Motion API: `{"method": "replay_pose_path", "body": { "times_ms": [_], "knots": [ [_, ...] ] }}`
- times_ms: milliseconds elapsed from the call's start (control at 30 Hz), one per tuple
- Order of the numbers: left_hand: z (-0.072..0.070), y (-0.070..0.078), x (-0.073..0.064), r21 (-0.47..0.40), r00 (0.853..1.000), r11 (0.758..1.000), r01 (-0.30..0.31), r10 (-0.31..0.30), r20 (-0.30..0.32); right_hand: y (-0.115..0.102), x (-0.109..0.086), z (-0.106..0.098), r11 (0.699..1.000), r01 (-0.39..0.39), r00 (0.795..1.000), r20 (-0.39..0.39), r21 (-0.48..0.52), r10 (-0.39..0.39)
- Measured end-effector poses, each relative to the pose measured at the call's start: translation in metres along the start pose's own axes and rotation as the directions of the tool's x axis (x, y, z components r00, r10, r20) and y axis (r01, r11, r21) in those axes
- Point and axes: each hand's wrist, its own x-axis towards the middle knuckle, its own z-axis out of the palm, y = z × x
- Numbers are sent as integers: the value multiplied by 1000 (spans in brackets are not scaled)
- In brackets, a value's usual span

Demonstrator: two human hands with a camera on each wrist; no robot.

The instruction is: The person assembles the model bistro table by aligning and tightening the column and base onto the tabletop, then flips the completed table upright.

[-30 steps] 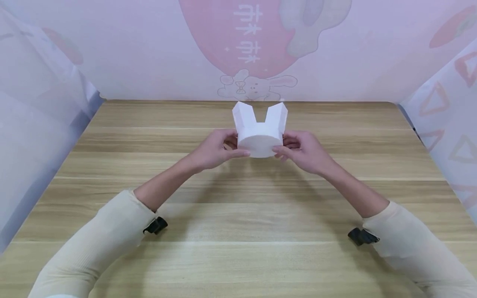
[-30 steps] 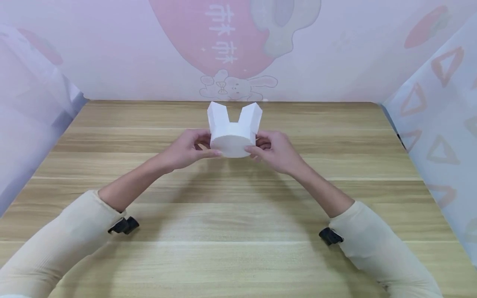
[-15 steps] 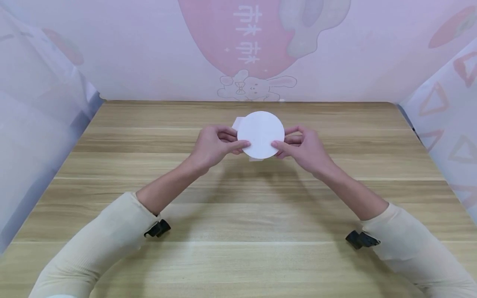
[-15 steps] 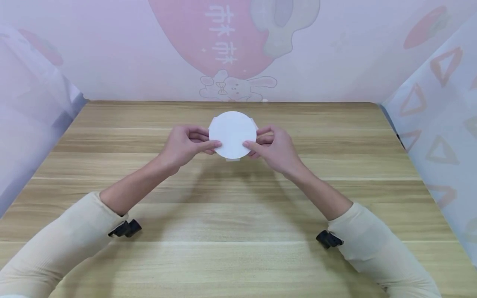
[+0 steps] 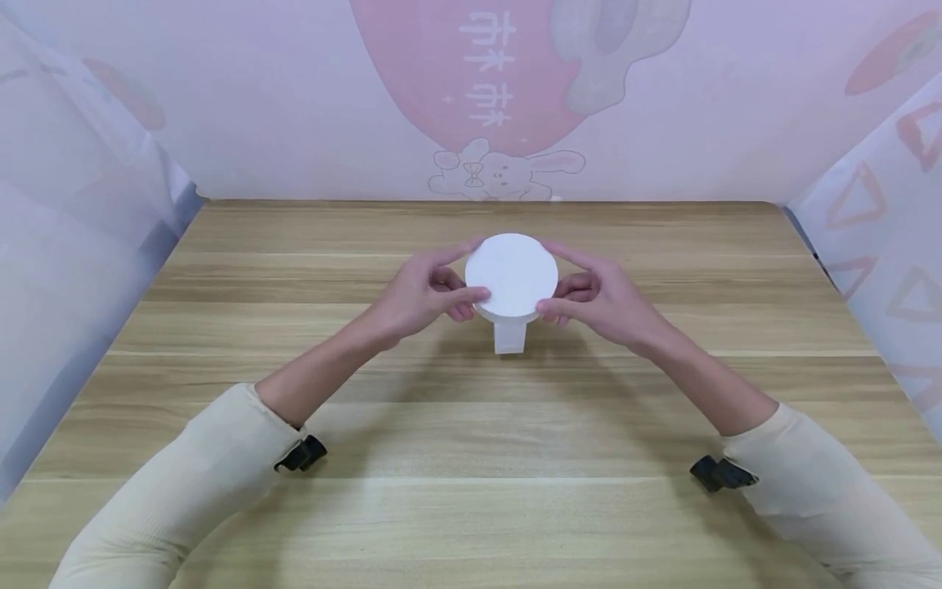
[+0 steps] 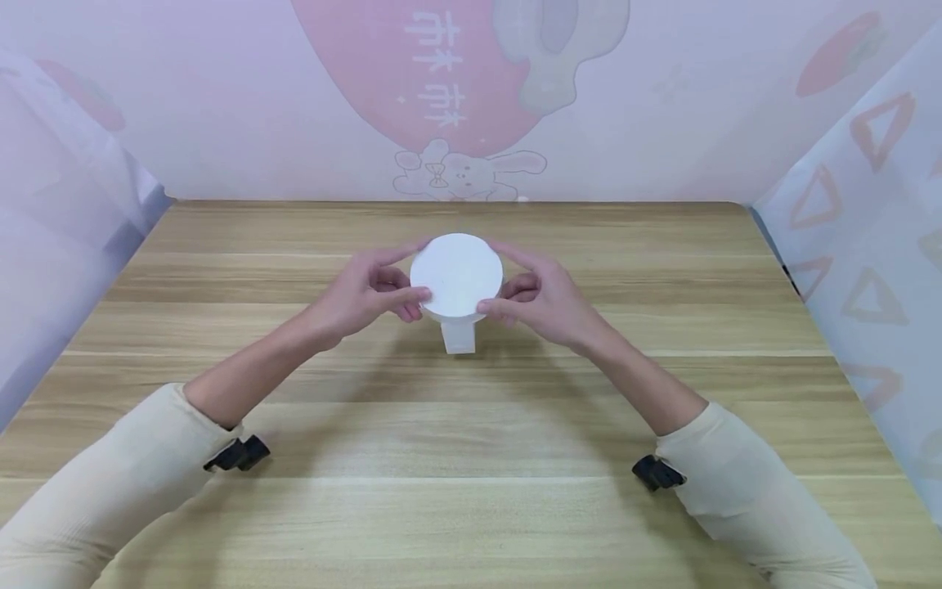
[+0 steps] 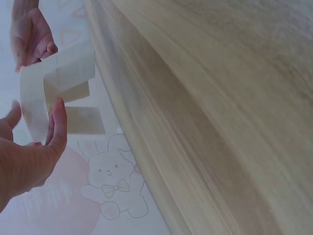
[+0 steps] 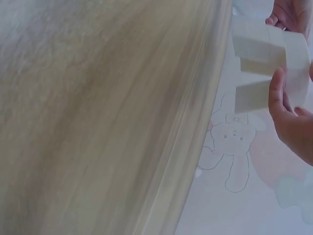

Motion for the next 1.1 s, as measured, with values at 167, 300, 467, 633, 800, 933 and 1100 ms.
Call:
{"method": "replay_pose_path", "body": {
  "times_ms": [167,300,467,633,800,933,1100],
  "knots": [
    [-2,-2,-3,22,998,998,51,-52,48,2,-1,-2,998,-69,997,32,-9,69],
    [-1,-5,-3,24,994,996,87,-88,61,5,-1,-1,994,-110,993,39,-4,110],
    [-1,-11,-2,-1,992,994,109,-109,69,10,0,2,991,-130,990,51,19,129],
    [-1,-17,-1,-5,989,993,120,-119,89,14,0,4,987,-155,987,52,30,154],
    [-1,-20,1,16,988,993,115,-116,106,15,0,4,987,-162,986,51,18,161],
    [-2,-20,2,38,986,994,103,-107,128,15,0,2,990,-138,987,76,-27,140],
    [-6,-20,-1,79,983,993,86,-98,155,17,-1,-6,987,-97,988,104,-126,111]
  ]
}}
